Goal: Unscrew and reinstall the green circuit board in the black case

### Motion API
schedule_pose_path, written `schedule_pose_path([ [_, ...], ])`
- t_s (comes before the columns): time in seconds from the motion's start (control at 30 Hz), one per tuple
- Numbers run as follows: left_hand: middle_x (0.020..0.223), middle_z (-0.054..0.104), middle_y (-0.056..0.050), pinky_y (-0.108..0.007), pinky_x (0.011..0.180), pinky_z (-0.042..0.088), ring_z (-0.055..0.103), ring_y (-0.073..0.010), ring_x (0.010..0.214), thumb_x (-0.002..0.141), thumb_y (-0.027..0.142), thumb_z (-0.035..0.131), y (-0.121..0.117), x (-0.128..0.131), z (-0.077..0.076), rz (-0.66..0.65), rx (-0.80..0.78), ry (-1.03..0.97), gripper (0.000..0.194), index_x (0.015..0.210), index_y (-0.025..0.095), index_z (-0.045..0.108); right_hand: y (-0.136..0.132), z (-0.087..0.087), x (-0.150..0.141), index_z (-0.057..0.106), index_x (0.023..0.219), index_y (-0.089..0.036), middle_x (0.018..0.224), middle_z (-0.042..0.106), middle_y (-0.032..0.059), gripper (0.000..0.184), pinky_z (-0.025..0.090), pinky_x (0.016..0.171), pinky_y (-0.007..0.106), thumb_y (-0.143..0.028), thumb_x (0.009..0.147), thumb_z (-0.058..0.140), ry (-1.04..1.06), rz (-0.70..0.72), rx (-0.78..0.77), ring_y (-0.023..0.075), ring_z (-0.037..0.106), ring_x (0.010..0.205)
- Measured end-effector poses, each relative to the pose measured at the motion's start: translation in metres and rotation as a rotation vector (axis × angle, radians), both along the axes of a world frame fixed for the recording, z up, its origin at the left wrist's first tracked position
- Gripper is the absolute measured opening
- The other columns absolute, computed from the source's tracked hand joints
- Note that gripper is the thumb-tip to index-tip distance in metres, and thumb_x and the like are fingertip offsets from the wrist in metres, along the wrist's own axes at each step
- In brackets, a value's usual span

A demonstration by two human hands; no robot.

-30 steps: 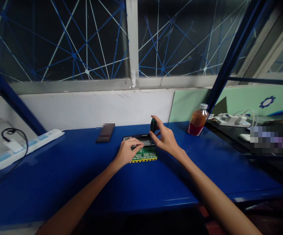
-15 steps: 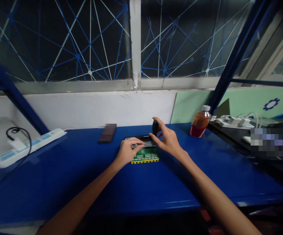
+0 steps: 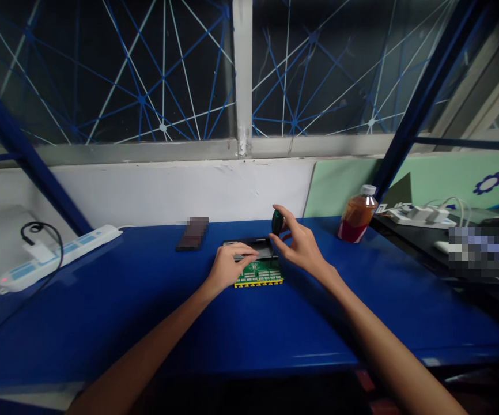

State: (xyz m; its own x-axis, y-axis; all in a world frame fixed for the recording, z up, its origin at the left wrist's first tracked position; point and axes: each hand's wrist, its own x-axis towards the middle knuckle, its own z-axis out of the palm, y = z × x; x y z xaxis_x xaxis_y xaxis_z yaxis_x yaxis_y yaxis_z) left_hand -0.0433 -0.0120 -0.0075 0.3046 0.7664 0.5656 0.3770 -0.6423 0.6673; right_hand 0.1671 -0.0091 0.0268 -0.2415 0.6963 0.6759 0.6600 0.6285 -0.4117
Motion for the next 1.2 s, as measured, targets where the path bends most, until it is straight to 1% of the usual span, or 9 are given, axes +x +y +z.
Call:
schedule_pose_path([
  [0.07, 0.083, 0.074, -0.006, -0.032, 0.078, 0.051, 0.067, -0.0194, 0.081, 0.079, 0.020, 0.066, 0.0000, 0.0004, 0.0005, -0.004, -0.002, 0.002, 0.009, 0.082, 0.019, 0.075, 0.0000, 0.0001, 0.0006, 0.030, 0.143, -0.024, 0.082, 0.063, 0.0041, 0.064, 0.051, 0.065, 0.036, -0.032, 0.084, 0.052, -0.012, -0.024, 0.022, 0.0208, 0.062, 0.069],
  [0.23, 0.084, 0.074, -0.007, -0.032, 0.077, 0.051, 0.067, -0.0197, 0.080, 0.081, 0.020, 0.064, -0.0009, 0.0014, 0.0021, 0.012, -0.005, 0.004, 0.011, 0.081, 0.018, 0.075, -0.0015, 0.0030, 0.0013, 0.020, 0.146, -0.026, 0.088, 0.066, 0.0044, 0.068, 0.050, 0.061, 0.035, -0.027, 0.085, 0.049, -0.028, 0.032, -0.049, 0.0172, 0.060, 0.059],
  [0.4, 0.084, 0.073, -0.008, -0.030, 0.070, 0.050, 0.066, -0.0204, 0.078, 0.081, 0.023, 0.064, -0.0017, 0.0013, 0.0027, 0.025, -0.021, -0.023, 0.012, 0.080, 0.017, 0.074, -0.0027, 0.0043, 0.0013, 0.028, 0.143, -0.024, 0.079, 0.064, 0.0033, 0.066, 0.048, 0.063, 0.035, -0.034, 0.083, 0.054, -0.083, -0.025, 0.006, 0.0208, 0.061, 0.067],
  [0.47, 0.084, 0.073, -0.008, -0.029, 0.068, 0.049, 0.065, -0.0200, 0.077, 0.081, 0.024, 0.065, -0.0018, 0.0011, 0.0035, 0.029, -0.020, -0.034, 0.012, 0.079, 0.017, 0.074, -0.0028, 0.0037, 0.0012, 0.027, 0.144, -0.023, 0.080, 0.064, 0.0039, 0.067, 0.047, 0.062, 0.035, -0.035, 0.083, 0.053, -0.106, -0.033, 0.021, 0.0209, 0.061, 0.066],
  [0.6, 0.081, 0.073, -0.008, -0.028, 0.064, 0.048, 0.064, -0.0188, 0.073, 0.081, 0.025, 0.065, -0.0014, 0.0010, 0.0042, 0.028, -0.017, -0.034, 0.012, 0.077, 0.017, 0.073, -0.0023, 0.0031, 0.0010, 0.021, 0.146, -0.023, 0.087, 0.065, 0.0050, 0.068, 0.048, 0.061, 0.034, -0.029, 0.084, 0.048, -0.075, 0.012, -0.028, 0.0177, 0.060, 0.059],
  [0.77, 0.079, 0.071, -0.007, -0.027, 0.062, 0.044, 0.061, -0.0173, 0.069, 0.083, 0.028, 0.064, 0.0000, 0.0004, 0.0024, 0.061, 0.003, -0.008, 0.016, 0.075, 0.016, 0.072, -0.0033, 0.0044, -0.0003, 0.029, 0.143, -0.023, 0.083, 0.064, 0.0048, 0.064, 0.048, 0.064, 0.034, -0.036, 0.085, 0.052, -0.082, -0.007, 0.012, 0.0206, 0.061, 0.068],
  [0.9, 0.076, 0.069, -0.005, -0.026, 0.062, 0.042, 0.056, -0.0161, 0.065, 0.086, 0.031, 0.060, 0.0001, -0.0010, 0.0015, 0.096, 0.011, 0.047, 0.021, 0.076, 0.017, 0.071, -0.0042, 0.0036, -0.0010, 0.022, 0.146, -0.023, 0.087, 0.065, 0.0058, 0.064, 0.048, 0.061, 0.034, -0.033, 0.088, 0.047, -0.067, -0.005, -0.015, 0.0182, 0.060, 0.060],
  [1.07, 0.074, 0.067, -0.004, -0.025, 0.061, 0.041, 0.053, -0.0148, 0.062, 0.087, 0.033, 0.058, -0.0027, 0.0007, 0.0018, 0.084, -0.025, 0.090, 0.023, 0.076, 0.016, 0.070, -0.0047, 0.0031, -0.0020, 0.029, 0.143, -0.024, 0.081, 0.064, 0.0040, 0.060, 0.049, 0.066, 0.035, -0.038, 0.088, 0.049, -0.055, -0.013, 0.027, 0.0205, 0.062, 0.068],
  [1.2, 0.072, 0.066, -0.004, -0.025, 0.058, 0.039, 0.051, -0.0136, 0.058, 0.086, 0.032, 0.058, -0.0041, 0.0032, 0.0023, 0.069, -0.061, 0.098, 0.023, 0.076, 0.015, 0.070, -0.0047, 0.0021, -0.0026, 0.024, 0.146, -0.023, 0.089, 0.065, 0.0066, 0.063, 0.049, 0.062, 0.034, -0.036, 0.088, 0.045, -0.057, -0.024, 0.008, 0.0196, 0.062, 0.065],
])
